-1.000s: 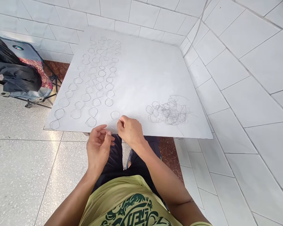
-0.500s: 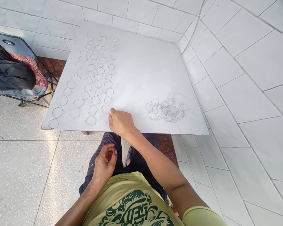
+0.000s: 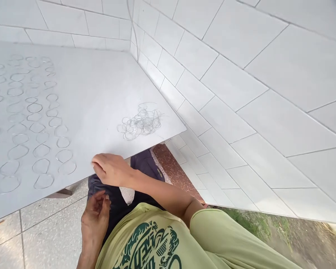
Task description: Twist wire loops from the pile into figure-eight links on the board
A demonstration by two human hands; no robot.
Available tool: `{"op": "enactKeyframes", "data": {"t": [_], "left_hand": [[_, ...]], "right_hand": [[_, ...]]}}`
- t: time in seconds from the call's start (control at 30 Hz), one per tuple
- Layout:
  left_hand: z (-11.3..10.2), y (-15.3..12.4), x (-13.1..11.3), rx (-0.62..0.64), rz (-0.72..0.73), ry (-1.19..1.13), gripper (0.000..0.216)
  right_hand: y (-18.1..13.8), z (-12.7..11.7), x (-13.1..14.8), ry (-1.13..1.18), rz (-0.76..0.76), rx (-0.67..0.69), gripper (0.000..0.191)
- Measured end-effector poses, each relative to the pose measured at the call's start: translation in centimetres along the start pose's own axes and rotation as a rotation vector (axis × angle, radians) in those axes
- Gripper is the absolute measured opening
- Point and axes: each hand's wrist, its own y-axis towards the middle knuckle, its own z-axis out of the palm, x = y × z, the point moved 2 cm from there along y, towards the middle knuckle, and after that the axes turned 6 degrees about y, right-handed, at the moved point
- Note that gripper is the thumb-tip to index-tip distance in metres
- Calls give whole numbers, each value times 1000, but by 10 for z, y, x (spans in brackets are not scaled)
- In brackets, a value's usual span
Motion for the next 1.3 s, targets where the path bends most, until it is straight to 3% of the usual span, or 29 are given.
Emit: {"op": "enactKeyframes", "data": {"t": [0.17, 0.3, 0.5, 0.73, 0.87, 0.97, 1.13, 1.3], "left_hand": [[11, 1, 9, 64, 0, 52, 50], [20, 5, 5, 107, 39, 91, 49], [28, 8, -15, 127, 103, 126, 49], [20, 3, -10, 84, 99, 175, 48], [14, 0, -1, 57, 66, 215, 50], [12, 1, 0, 49, 45, 218, 51], [13, 3, -4, 58, 75, 234, 48], [18, 6, -6, 68, 137, 229, 42]], "right_hand": [[-61, -40, -46, -1, 40, -91, 17], [-78, -82, -78, -46, 171, -173, 17], [-53, -117, -93, -164, 304, -236, 19], [4, -116, -106, -235, 481, -84, 22], [18, -116, -115, -225, 494, -63, 20], [13, -124, -117, -53, 427, -134, 19], [-2, -145, -119, 483, 421, -253, 8], [-7, -165, -120, 997, 477, -404, 24]]}}
